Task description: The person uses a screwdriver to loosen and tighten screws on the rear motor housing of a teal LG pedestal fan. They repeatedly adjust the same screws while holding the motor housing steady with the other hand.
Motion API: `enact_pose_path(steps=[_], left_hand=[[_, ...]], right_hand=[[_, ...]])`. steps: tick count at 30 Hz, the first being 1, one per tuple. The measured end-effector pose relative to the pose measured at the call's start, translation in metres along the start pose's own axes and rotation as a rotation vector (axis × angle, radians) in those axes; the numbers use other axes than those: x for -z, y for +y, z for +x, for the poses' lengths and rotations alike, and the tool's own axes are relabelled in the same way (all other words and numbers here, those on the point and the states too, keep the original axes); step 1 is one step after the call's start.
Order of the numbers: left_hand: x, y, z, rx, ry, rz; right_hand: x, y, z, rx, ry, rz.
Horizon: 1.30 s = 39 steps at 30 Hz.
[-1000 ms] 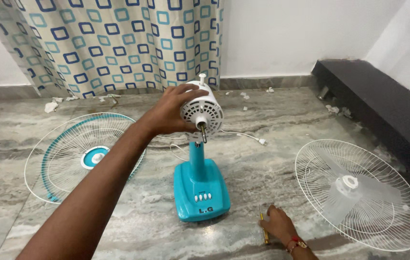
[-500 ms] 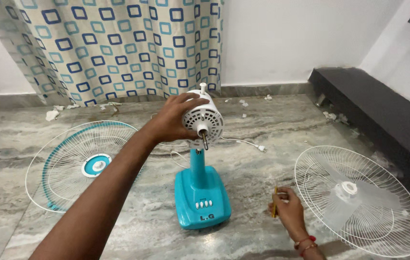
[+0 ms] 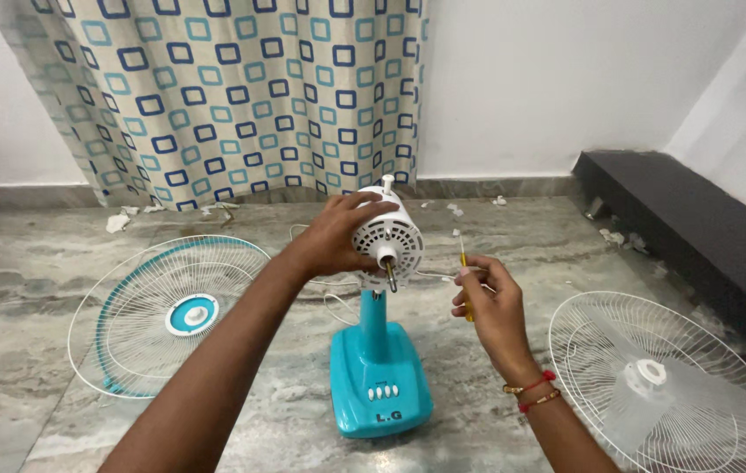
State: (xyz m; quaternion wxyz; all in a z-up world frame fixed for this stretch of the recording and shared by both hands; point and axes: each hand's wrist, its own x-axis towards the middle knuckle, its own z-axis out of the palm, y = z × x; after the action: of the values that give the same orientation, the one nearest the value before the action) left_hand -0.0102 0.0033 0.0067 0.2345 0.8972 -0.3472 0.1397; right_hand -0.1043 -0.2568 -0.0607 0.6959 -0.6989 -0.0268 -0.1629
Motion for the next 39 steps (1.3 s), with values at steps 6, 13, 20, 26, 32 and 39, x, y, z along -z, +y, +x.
enact_pose_path(steps=[6,13,20,26,32,39], left_hand=[[-0.002,-0.006,-0.003,-0.092,0.081,-0.039],[-0.003,-0.006,-0.002,-0.043,0.067,-0.067],[0.001,-0.001,0.0,0.006,0.031,-0.05],[0.004,0.0,0.0,0.025,0.021,-0.048],[0.005,0.0,-0.003,-0.016,0.067,-0.036],[0.002,0.001,0.0,0.056,0.005,-0.023]], right_hand=[[-0.032,-0.019,0.002,0.152,-0.054,-0.23],[-0.042,-0.034,-0.002,0.212,-0.037,-0.381],[-0.039,-0.045,0.0,0.214,-0.047,-0.458],[-0.039,-0.052,-0.006,0.34,-0.108,-0.566],[-0.042,-0.049,-0.01,0.327,-0.096,-0.634],[-0.05,-0.053,-0.01,0.344,-0.065,-0.725]])
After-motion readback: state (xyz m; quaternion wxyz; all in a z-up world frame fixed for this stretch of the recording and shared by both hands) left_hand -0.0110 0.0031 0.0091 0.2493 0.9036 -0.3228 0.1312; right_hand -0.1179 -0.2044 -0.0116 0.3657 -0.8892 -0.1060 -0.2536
